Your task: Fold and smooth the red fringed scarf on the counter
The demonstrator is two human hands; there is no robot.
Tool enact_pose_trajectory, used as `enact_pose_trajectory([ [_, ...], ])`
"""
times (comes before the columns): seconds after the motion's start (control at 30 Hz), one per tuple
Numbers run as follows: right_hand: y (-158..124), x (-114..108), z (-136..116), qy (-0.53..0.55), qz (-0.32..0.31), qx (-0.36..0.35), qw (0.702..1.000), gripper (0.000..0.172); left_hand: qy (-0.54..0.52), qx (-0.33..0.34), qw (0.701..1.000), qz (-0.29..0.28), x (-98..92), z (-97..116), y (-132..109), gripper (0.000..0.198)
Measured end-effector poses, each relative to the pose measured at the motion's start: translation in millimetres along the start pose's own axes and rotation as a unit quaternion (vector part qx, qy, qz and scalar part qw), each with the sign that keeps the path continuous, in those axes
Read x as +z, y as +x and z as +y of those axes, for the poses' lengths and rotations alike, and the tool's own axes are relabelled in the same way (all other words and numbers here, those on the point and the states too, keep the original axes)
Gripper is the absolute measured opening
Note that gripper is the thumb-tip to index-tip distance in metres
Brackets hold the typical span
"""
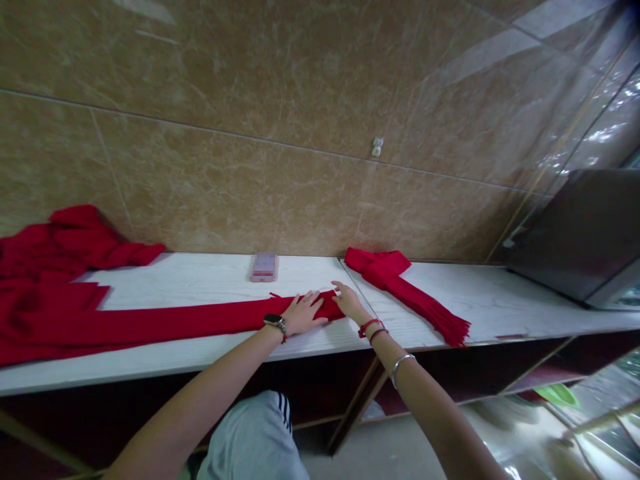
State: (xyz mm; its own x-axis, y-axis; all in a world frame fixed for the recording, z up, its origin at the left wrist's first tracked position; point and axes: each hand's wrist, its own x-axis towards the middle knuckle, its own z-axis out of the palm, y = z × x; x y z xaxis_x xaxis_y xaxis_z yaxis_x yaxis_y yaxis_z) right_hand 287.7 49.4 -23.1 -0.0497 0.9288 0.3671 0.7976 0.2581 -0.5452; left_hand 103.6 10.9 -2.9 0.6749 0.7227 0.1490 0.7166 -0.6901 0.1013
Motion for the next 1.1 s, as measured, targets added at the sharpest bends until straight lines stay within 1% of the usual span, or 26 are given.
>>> enact_pose_trajectory([
  [0.07, -0.9, -1.0, 3.3, 0.002, 0.001, -0.013, 1.000, 0.046, 0.010, 0.002, 1.000, 0.023, -2.5, 5.4, -4.0, 0.057],
  [0.2, -7.1, -9.2, 4.4, 0.012, 0.008, -0.037, 0.999, 0.041, 0.021, 0.015, 0.998, 0.065, -9.8, 11.5, -10.3, 0.043],
  [0.27, -14.2, -18.2, 1.3, 0.014, -0.003, -0.079, 0.997, 0.038, 0.027, 0.012, 0.997, 0.077, -10.1, 11.4, -13.9, 0.041],
  [0.33, -23.2, -28.8, -3.4, -0.004, -0.050, -0.156, 0.987, 0.034, 0.037, 0.000, 0.996, 0.086, -8.1, 9.1, -17.2, 0.038],
  [0.4, -31.8, -38.7, -8.6, -0.042, -0.117, -0.216, 0.969, 0.032, 0.044, -0.010, 0.995, 0.087, -6.0, 6.4, -19.5, 0.037],
  [0.43, -35.4, -42.5, -11.1, -0.063, -0.144, -0.227, 0.961, 0.033, 0.047, -0.012, 0.995, 0.084, -5.6, 5.5, -20.0, 0.036],
  [0.5, -40.1, -47.3, -15.3, -0.094, -0.170, -0.217, 0.956, 0.034, 0.060, -0.006, 0.995, 0.075, -7.2, 5.3, -19.7, 0.032],
  [0.6, -42.8, -48.1, -18.8, -0.132, -0.169, -0.194, 0.957, 0.033, 0.098, 0.025, 0.994, 0.053, -14.5, 7.7, -17.3, 0.022],
  [0.67, -43.8, -46.2, -19.4, -0.155, -0.160, -0.187, 0.957, 0.036, 0.119, 0.039, 0.991, 0.043, -20.1, 9.0, -15.7, 0.021],
  [0.77, -46.7, -42.5, -17.8, -0.171, -0.150, -0.201, 0.953, 0.043, 0.136, 0.050, 0.989, 0.037, -25.6, 9.1, -15.0, 0.023],
  [0.87, -51.5, -39.9, -13.2, -0.182, -0.142, -0.225, 0.947, 0.049, 0.136, 0.060, 0.989, 0.022, -26.1, 8.7, -16.4, 0.027],
  [1.0, -57.2, -40.1, -8.1, -0.204, -0.133, -0.251, 0.937, 0.045, 0.129, 0.052, 0.990, 0.022, -24.4, 10.3, -17.9, 0.027],
  [1.1, -58.3, -41.8, -10.5, -0.215, -0.118, -0.259, 0.934, 0.041, 0.114, 0.040, 0.992, 0.034, -24.3, 12.4, -17.1, 0.026],
])
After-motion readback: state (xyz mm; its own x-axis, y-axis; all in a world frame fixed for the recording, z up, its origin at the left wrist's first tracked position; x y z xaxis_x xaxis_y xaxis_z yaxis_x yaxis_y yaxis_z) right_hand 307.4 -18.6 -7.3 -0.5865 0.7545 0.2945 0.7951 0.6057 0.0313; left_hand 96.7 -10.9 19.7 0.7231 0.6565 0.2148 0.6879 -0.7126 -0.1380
